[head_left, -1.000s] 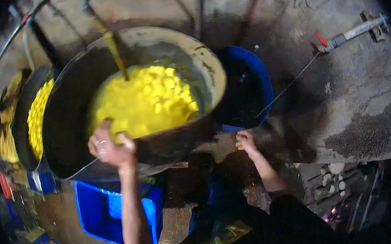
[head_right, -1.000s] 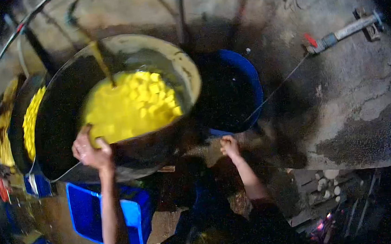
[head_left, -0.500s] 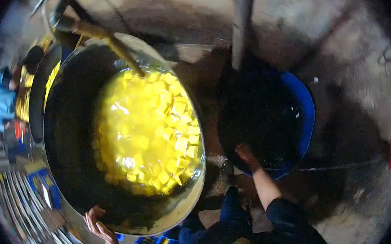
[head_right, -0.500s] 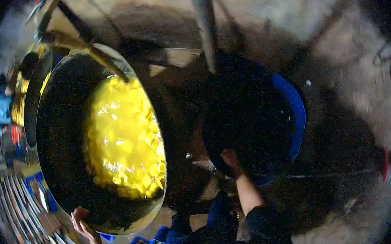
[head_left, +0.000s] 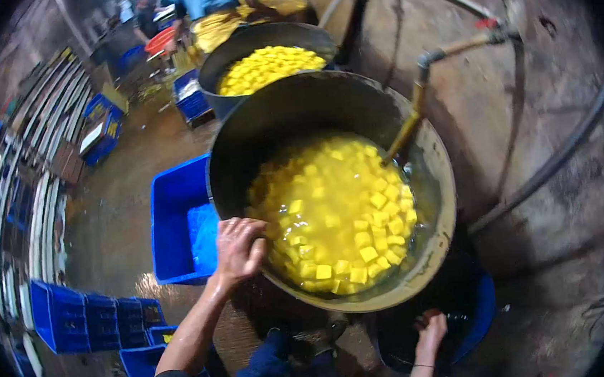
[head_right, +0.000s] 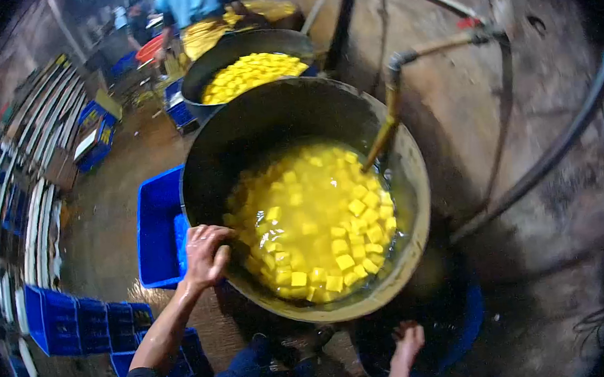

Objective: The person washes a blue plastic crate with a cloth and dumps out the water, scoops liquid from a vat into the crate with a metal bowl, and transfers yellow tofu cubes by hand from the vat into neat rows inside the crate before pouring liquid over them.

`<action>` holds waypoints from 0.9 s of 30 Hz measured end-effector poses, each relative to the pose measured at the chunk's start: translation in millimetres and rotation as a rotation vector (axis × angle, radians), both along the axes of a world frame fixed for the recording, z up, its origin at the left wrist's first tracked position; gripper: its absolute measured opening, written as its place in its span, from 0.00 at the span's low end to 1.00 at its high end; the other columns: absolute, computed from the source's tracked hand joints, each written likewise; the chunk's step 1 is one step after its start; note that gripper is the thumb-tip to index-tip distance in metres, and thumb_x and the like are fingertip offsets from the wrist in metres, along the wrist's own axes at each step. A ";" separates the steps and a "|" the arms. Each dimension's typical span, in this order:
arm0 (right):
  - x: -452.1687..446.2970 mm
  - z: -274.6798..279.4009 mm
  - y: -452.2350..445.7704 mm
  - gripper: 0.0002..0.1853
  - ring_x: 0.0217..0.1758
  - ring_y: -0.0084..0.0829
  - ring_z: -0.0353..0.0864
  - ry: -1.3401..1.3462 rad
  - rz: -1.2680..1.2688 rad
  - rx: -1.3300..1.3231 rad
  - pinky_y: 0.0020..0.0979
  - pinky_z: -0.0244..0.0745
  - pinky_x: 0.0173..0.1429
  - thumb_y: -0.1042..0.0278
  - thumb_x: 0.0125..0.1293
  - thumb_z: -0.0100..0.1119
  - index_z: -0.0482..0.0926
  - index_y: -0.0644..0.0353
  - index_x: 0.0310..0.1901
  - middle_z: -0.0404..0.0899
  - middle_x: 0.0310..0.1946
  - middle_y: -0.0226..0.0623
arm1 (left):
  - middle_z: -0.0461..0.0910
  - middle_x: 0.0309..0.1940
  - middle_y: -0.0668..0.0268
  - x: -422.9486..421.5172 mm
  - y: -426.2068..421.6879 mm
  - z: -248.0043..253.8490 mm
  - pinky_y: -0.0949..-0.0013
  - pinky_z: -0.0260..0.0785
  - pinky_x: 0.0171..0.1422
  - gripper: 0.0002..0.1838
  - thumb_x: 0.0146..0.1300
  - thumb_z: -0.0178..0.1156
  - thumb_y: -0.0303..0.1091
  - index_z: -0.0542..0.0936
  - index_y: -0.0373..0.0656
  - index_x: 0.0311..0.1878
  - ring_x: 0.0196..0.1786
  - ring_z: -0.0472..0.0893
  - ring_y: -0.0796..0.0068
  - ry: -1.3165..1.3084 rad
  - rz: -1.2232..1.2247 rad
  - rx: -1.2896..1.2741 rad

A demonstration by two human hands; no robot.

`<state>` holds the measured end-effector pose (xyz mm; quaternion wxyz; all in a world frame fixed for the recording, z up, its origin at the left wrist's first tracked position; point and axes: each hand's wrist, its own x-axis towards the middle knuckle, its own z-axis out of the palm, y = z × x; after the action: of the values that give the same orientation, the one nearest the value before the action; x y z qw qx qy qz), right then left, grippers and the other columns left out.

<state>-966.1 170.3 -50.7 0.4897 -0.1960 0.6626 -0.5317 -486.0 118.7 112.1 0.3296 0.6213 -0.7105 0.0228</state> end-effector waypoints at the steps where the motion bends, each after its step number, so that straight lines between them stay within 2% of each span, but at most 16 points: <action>1: -1.5 26.1 -9.4 0.12 0.36 0.26 0.75 0.089 0.025 -0.192 0.28 0.73 0.36 0.68 0.63 0.53 0.72 0.58 0.48 0.76 0.38 0.35 | 0.81 0.39 0.61 -0.2 4.3 -0.4 0.60 0.59 0.54 0.14 0.51 0.56 0.35 0.79 0.43 0.41 0.43 0.75 0.60 0.027 0.003 0.008; 5: 45.5 148.1 -65.6 0.09 0.39 0.24 0.74 0.446 0.022 -0.434 0.24 0.70 0.41 0.70 0.65 0.53 0.72 0.59 0.46 0.75 0.39 0.33 | 0.80 0.38 0.65 9.4 9.7 -11.5 0.59 0.58 0.56 0.14 0.53 0.58 0.39 0.79 0.47 0.43 0.45 0.75 0.63 0.043 0.004 0.011; 7: 84.2 178.7 -76.5 0.07 0.41 0.24 0.73 0.522 0.116 -0.522 0.24 0.68 0.44 0.71 0.68 0.50 0.72 0.61 0.45 0.75 0.41 0.33 | 0.80 0.39 0.66 15.5 5.2 -12.4 0.58 0.58 0.56 0.14 0.53 0.59 0.40 0.79 0.49 0.43 0.46 0.74 0.64 0.066 -0.015 -0.052; 9: 136.1 195.7 -74.5 0.07 0.42 0.26 0.73 0.576 0.232 -0.562 0.26 0.69 0.47 0.73 0.68 0.51 0.72 0.65 0.45 0.74 0.39 0.35 | 0.79 0.42 0.66 18.1 5.2 -13.8 0.58 0.58 0.57 0.15 0.55 0.59 0.42 0.78 0.49 0.45 0.48 0.74 0.64 0.105 -0.030 -0.065; 11: 184.8 185.2 -68.9 0.09 0.42 0.26 0.72 0.639 0.347 -0.665 0.28 0.68 0.48 0.77 0.62 0.55 0.72 0.64 0.44 0.73 0.39 0.34 | 0.77 0.47 0.65 24.3 8.5 -17.2 0.58 0.58 0.58 0.17 0.57 0.59 0.43 0.77 0.48 0.48 0.50 0.73 0.64 0.129 -0.078 -0.078; 13: 232.4 177.3 -52.4 0.10 0.44 0.25 0.72 0.818 0.468 -0.530 0.29 0.68 0.53 0.78 0.61 0.57 0.73 0.65 0.45 0.73 0.41 0.33 | 0.74 0.51 0.63 32.7 13.0 -13.3 0.57 0.58 0.59 0.17 0.60 0.57 0.44 0.76 0.48 0.50 0.52 0.73 0.64 0.158 -0.148 -0.037; 15: 286.5 176.1 -37.8 0.12 0.43 0.32 0.74 1.031 0.468 -0.519 0.32 0.70 0.50 0.77 0.58 0.59 0.73 0.66 0.44 0.73 0.38 0.38 | 0.73 0.54 0.61 44.5 13.1 -15.5 0.58 0.60 0.58 0.18 0.61 0.56 0.45 0.75 0.47 0.51 0.53 0.72 0.63 0.214 -0.259 -0.075; 17: 297.7 167.9 -37.0 0.12 0.42 0.35 0.74 1.278 0.405 -0.558 0.33 0.70 0.48 0.76 0.57 0.61 0.74 0.66 0.43 0.74 0.38 0.41 | 0.71 0.56 0.60 56.0 11.6 -19.2 0.58 0.62 0.57 0.19 0.63 0.55 0.46 0.75 0.45 0.52 0.54 0.72 0.63 0.213 -0.394 -0.069; 18: 294.6 157.3 -41.3 0.12 0.40 0.35 0.75 1.211 0.287 -0.497 0.34 0.71 0.47 0.74 0.57 0.61 0.74 0.67 0.42 0.74 0.37 0.40 | 0.70 0.58 0.60 62.9 9.5 -19.9 0.58 0.63 0.58 0.20 0.63 0.54 0.46 0.74 0.44 0.53 0.55 0.72 0.62 0.211 -0.467 -0.073; 19: 290.5 146.8 -44.1 0.11 0.38 0.34 0.74 1.274 0.184 -0.468 0.34 0.70 0.45 0.73 0.59 0.60 0.74 0.66 0.42 0.74 0.36 0.39 | 0.70 0.58 0.59 67.3 7.3 -19.8 0.58 0.62 0.60 0.21 0.64 0.53 0.47 0.74 0.44 0.53 0.57 0.71 0.60 0.209 -0.517 -0.053; 21: 296.1 151.0 -49.1 0.11 0.36 0.32 0.74 1.257 0.119 -0.369 0.33 0.70 0.42 0.71 0.60 0.60 0.74 0.66 0.41 0.74 0.35 0.39 | 0.70 0.58 0.58 74.9 6.1 -19.3 0.58 0.61 0.61 0.21 0.65 0.52 0.48 0.74 0.43 0.53 0.58 0.70 0.60 0.224 -0.594 -0.040; 22: 299.8 152.2 -51.0 0.10 0.35 0.30 0.73 1.120 0.108 -0.356 0.31 0.70 0.39 0.71 0.60 0.60 0.74 0.66 0.40 0.74 0.33 0.38 | 0.69 0.58 0.57 78.2 6.7 -20.2 0.58 0.60 0.63 0.21 0.66 0.50 0.48 0.74 0.42 0.53 0.60 0.69 0.59 0.230 -0.619 -0.020; 23: 298.7 148.5 -51.4 0.11 0.32 0.28 0.71 1.133 0.119 -0.377 0.30 0.69 0.37 0.70 0.59 0.61 0.74 0.66 0.40 0.74 0.33 0.37 | 0.69 0.58 0.57 83.1 6.2 -18.7 0.58 0.60 0.63 0.21 0.66 0.50 0.48 0.74 0.42 0.53 0.60 0.69 0.59 0.231 -0.622 -0.018; 25: 292.8 146.7 -45.2 0.12 0.30 0.28 0.70 1.263 0.249 -0.228 0.29 0.69 0.36 0.69 0.58 0.62 0.74 0.66 0.40 0.74 0.32 0.36 | 0.69 0.58 0.56 90.8 10.5 -17.4 0.57 0.59 0.64 0.22 0.66 0.50 0.48 0.73 0.42 0.54 0.60 0.69 0.59 0.220 -0.708 -0.012; 27: 287.6 143.5 -45.6 0.12 0.28 0.27 0.68 1.266 0.293 -0.245 0.29 0.68 0.36 0.69 0.57 0.63 0.74 0.66 0.39 0.74 0.30 0.36 | 0.72 0.55 0.56 94.9 11.5 -16.7 0.57 0.58 0.65 0.22 0.66 0.50 0.48 0.73 0.41 0.54 0.60 0.69 0.59 0.262 -0.724 -0.017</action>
<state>-678.5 124.7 92.8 0.0469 -0.6132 0.7237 -0.3132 -391.1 130.2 95.4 0.4095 0.3250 -0.8356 -0.1689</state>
